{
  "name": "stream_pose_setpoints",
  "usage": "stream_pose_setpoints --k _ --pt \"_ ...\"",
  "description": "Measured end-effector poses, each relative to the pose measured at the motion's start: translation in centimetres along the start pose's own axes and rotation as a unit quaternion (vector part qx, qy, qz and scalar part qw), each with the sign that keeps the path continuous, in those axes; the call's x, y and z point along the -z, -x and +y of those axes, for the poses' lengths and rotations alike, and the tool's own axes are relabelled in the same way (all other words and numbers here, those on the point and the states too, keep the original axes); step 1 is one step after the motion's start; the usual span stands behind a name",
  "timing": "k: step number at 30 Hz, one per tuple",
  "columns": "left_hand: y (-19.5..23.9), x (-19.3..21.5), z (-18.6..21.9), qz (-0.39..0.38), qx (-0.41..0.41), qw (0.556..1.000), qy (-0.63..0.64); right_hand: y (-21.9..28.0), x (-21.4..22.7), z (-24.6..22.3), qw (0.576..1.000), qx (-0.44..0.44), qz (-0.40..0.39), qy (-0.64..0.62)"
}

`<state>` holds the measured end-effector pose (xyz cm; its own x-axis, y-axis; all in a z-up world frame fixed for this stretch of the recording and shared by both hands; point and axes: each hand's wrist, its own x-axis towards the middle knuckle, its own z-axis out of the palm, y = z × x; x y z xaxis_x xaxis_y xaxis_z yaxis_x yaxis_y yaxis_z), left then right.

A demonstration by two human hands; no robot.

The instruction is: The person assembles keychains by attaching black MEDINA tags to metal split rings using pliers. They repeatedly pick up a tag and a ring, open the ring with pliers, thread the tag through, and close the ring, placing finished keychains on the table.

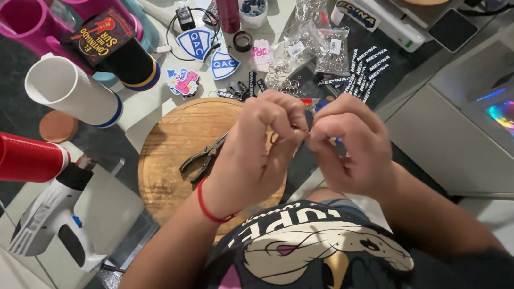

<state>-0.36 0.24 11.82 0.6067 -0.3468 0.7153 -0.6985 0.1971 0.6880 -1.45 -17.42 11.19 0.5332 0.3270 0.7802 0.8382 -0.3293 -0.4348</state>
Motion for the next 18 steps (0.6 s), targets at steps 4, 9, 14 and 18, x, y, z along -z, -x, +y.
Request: stream_pose_setpoints --k 4,9,14,18 --pt "-0.4 -0.4 0.2 -0.006 0.008 1.0 -0.001 0.2 0.4 -0.1 1.0 -0.013 0.009 0.01" --pt "-0.9 -0.8 -0.2 -0.03 0.002 0.999 -0.01 0.7 1.2 0.3 0.999 -0.024 0.013 0.021" --pt "-1.5 -1.7 -0.6 -0.042 0.003 0.999 -0.001 1.3 2.0 0.3 0.998 -0.033 0.018 0.04" --pt "-1.9 -2.4 -0.9 -0.059 0.004 0.998 0.02 1.8 2.8 0.4 0.997 -0.049 0.025 0.052"
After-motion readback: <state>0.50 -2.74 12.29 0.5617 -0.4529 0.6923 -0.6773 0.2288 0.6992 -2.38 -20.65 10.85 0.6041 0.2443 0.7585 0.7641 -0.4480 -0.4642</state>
